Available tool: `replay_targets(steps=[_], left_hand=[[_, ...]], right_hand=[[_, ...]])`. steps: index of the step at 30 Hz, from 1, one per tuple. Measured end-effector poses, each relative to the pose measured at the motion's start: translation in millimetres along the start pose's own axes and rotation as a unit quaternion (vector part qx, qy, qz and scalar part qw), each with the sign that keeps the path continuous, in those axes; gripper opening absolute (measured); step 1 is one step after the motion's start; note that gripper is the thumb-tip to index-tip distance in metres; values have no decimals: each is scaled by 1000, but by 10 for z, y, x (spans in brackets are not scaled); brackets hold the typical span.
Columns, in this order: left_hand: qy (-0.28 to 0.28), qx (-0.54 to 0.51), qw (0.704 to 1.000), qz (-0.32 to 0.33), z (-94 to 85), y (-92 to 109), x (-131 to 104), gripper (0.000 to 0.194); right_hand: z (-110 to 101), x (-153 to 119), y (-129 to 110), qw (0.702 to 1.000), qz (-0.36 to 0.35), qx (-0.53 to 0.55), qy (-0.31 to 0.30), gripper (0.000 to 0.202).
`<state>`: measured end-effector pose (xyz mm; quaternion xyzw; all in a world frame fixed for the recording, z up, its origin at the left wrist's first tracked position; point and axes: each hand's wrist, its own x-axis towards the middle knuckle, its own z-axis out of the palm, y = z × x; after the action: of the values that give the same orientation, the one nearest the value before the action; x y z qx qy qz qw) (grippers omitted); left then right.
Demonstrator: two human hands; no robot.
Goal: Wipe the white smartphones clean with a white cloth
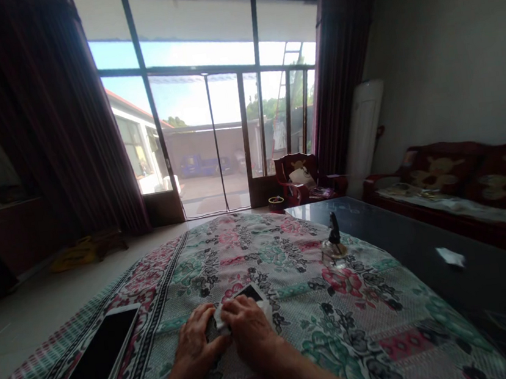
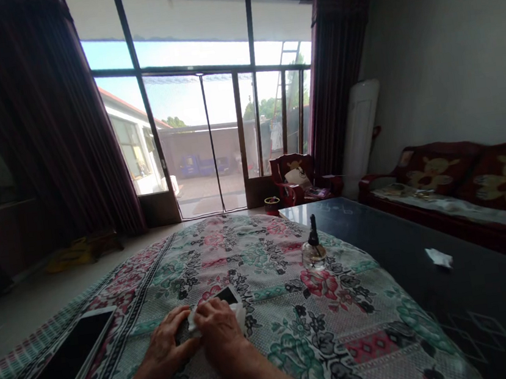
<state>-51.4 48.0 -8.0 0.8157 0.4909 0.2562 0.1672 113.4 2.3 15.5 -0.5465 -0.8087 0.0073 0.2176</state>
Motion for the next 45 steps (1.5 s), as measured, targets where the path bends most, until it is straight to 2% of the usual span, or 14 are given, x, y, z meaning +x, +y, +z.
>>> replay_targets(steps=[2,4,9,11,14,17,20,23,28,30,32,40,42,45], left_hand=[[4,0,1000,4,8,-7,8,49],[3,4,1000,4,5,-3,9,49],[-4,2,1000,1,-6,3,-12,52],[-2,-1,1000,0,4,-11,-21,54],[-1,-2,1000,-2,28,-30,-25,55],[7,-5,1000,-2,42,-28,-21,52],[5,-3,1000,-1,36,-8,-18,50],[3,-2,1000,-4,15,19,-24,52],[1,-6,1000,-16,-31,76,-37,53],[-1,-5,1000,-22,-49,97,-38,53],[-4,-4,1000,-24,-60,107,-36,53],[3,-5,1000,0,9,17,-36,53],[1,-4,1000,1,9,7,-39,52],[-8,-4,1000,-2,-13,16,-43,53]], right_hand=[[26,-12,-54,1000,-18,19,-7,20],[-2,-22,-11,999,5,30,10,21],[-197,-41,317,984,160,3,76,27],[-226,-51,380,979,184,-9,88,28],[-152,-79,289,986,139,4,88,28],[-5,-114,59,997,51,38,54,23],[65,-125,-106,998,12,54,31,20],[-11,-109,-58,998,36,48,33,21],[-211,-95,313,985,151,6,84,26],[-223,-104,384,981,167,-8,100,26],[-191,-120,350,983,151,-9,103,26],[-38,-186,-123,998,3,49,42,21],[-59,-202,-94,998,7,50,45,21],[-138,-234,95,995,59,34,67,25]])
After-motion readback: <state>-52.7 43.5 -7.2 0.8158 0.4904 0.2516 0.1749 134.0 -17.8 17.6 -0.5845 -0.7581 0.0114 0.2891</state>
